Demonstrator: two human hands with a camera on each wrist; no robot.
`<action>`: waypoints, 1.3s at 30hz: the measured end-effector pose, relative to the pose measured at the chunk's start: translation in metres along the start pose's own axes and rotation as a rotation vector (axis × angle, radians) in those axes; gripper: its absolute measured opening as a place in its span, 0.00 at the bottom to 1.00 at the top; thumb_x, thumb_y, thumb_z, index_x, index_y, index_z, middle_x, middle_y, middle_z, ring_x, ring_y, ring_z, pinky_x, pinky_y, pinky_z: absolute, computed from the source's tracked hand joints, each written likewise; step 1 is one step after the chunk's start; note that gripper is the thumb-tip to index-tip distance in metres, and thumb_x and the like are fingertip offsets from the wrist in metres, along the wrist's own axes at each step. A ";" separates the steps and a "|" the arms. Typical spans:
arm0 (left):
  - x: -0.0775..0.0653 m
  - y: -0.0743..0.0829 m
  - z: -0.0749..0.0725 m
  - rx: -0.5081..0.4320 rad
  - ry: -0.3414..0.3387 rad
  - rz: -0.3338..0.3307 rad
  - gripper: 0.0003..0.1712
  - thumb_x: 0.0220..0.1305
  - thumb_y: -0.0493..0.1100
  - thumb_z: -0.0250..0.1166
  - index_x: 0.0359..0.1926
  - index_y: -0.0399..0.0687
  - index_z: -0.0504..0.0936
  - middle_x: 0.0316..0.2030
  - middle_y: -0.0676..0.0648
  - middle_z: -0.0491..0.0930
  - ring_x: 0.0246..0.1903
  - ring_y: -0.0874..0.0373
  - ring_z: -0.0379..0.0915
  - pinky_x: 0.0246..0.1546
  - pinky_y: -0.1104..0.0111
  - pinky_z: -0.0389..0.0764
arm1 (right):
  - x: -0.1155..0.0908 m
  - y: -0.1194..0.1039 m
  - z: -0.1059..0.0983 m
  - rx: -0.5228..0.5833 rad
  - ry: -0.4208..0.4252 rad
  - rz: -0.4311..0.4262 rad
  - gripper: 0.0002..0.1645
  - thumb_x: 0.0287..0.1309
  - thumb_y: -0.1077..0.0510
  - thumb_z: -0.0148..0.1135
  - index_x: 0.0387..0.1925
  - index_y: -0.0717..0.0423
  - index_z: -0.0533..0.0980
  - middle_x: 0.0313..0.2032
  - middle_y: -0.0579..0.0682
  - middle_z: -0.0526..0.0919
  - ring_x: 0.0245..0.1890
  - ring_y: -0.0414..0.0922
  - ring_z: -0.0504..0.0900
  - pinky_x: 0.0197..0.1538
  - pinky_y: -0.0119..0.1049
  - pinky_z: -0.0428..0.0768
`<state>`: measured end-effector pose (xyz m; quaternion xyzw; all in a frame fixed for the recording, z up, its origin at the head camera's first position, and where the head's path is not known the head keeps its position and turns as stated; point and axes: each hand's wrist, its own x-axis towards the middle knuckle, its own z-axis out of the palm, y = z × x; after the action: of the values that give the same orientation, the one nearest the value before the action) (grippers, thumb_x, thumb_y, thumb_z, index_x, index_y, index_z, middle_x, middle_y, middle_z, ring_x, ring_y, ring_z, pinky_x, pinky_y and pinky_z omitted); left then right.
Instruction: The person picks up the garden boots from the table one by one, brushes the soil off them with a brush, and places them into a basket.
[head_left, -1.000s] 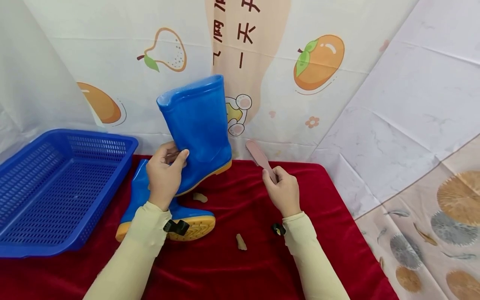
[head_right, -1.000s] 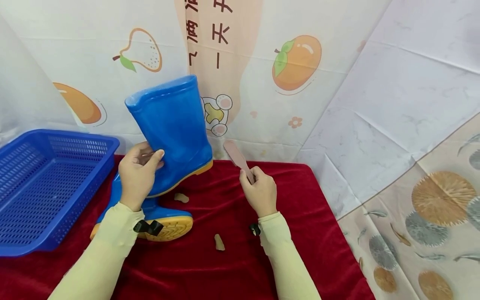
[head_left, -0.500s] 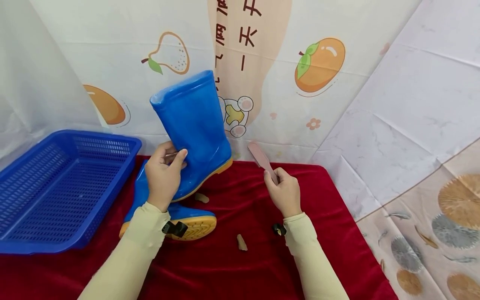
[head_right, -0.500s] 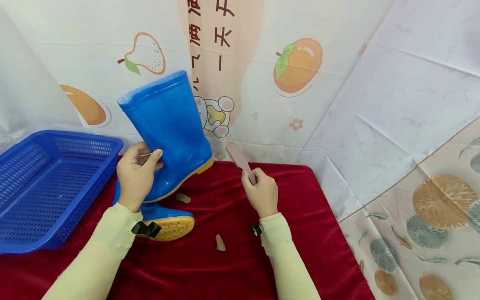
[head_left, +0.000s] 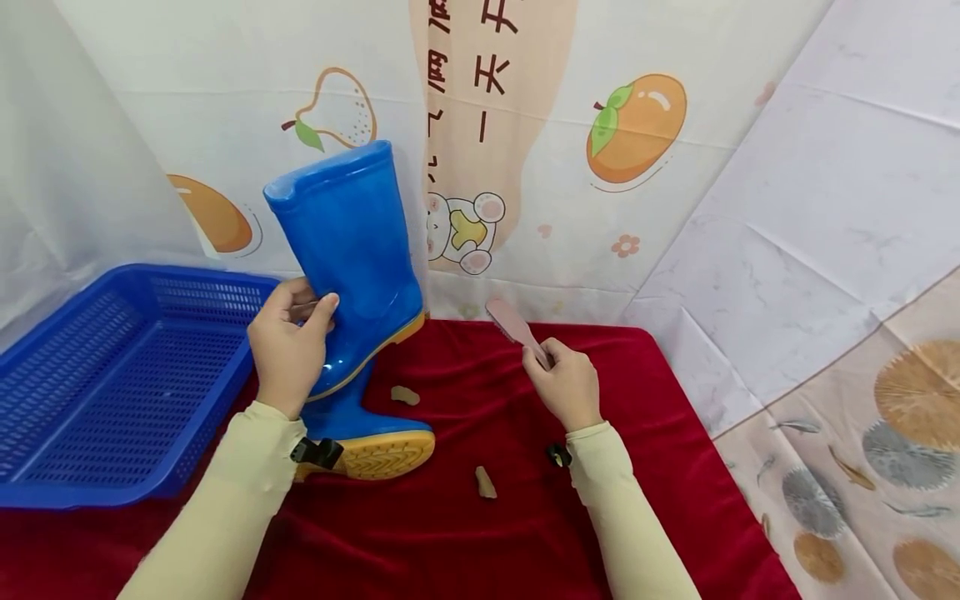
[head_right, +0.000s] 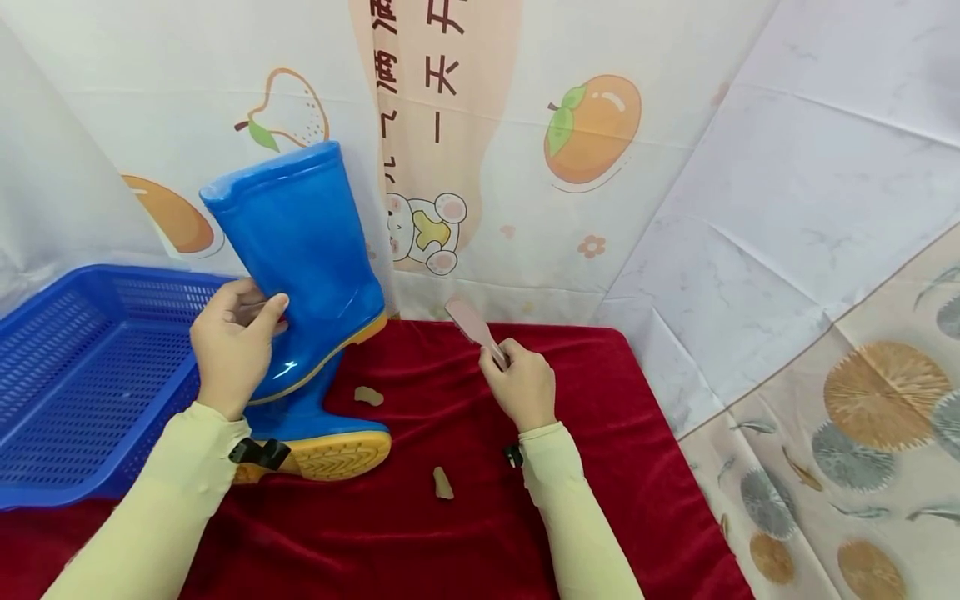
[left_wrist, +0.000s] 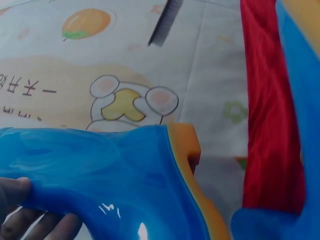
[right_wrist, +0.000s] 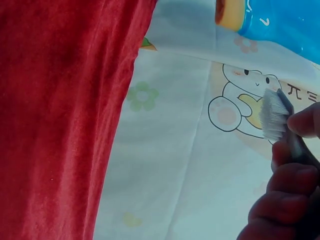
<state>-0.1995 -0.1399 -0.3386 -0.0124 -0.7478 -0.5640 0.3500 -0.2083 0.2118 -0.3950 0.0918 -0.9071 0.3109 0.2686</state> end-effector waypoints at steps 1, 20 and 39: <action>0.001 0.000 -0.003 0.009 0.004 0.009 0.17 0.69 0.41 0.70 0.56 0.39 0.84 0.43 0.40 0.87 0.35 0.72 0.81 0.37 0.83 0.81 | 0.000 0.000 0.000 -0.006 -0.002 0.002 0.18 0.62 0.52 0.65 0.19 0.49 0.71 0.12 0.41 0.63 0.14 0.41 0.61 0.19 0.38 0.63; 0.030 0.018 -0.050 0.090 0.066 -0.008 0.19 0.68 0.42 0.71 0.58 0.45 0.85 0.41 0.55 0.84 0.34 0.76 0.82 0.36 0.84 0.80 | -0.002 0.004 0.009 -0.051 -0.086 0.035 0.12 0.62 0.50 0.66 0.24 0.47 0.82 0.14 0.39 0.72 0.16 0.42 0.69 0.22 0.39 0.69; 0.069 0.008 -0.120 0.307 0.311 -0.073 0.14 0.70 0.44 0.68 0.55 0.55 0.86 0.42 0.64 0.82 0.31 0.84 0.75 0.37 0.87 0.75 | -0.004 0.004 0.014 -0.031 -0.124 0.058 0.12 0.63 0.50 0.66 0.24 0.48 0.82 0.14 0.40 0.72 0.16 0.42 0.68 0.22 0.38 0.69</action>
<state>-0.1873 -0.2647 -0.2803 0.1554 -0.7621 -0.4509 0.4380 -0.2126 0.2066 -0.4082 0.0803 -0.9290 0.2982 0.2041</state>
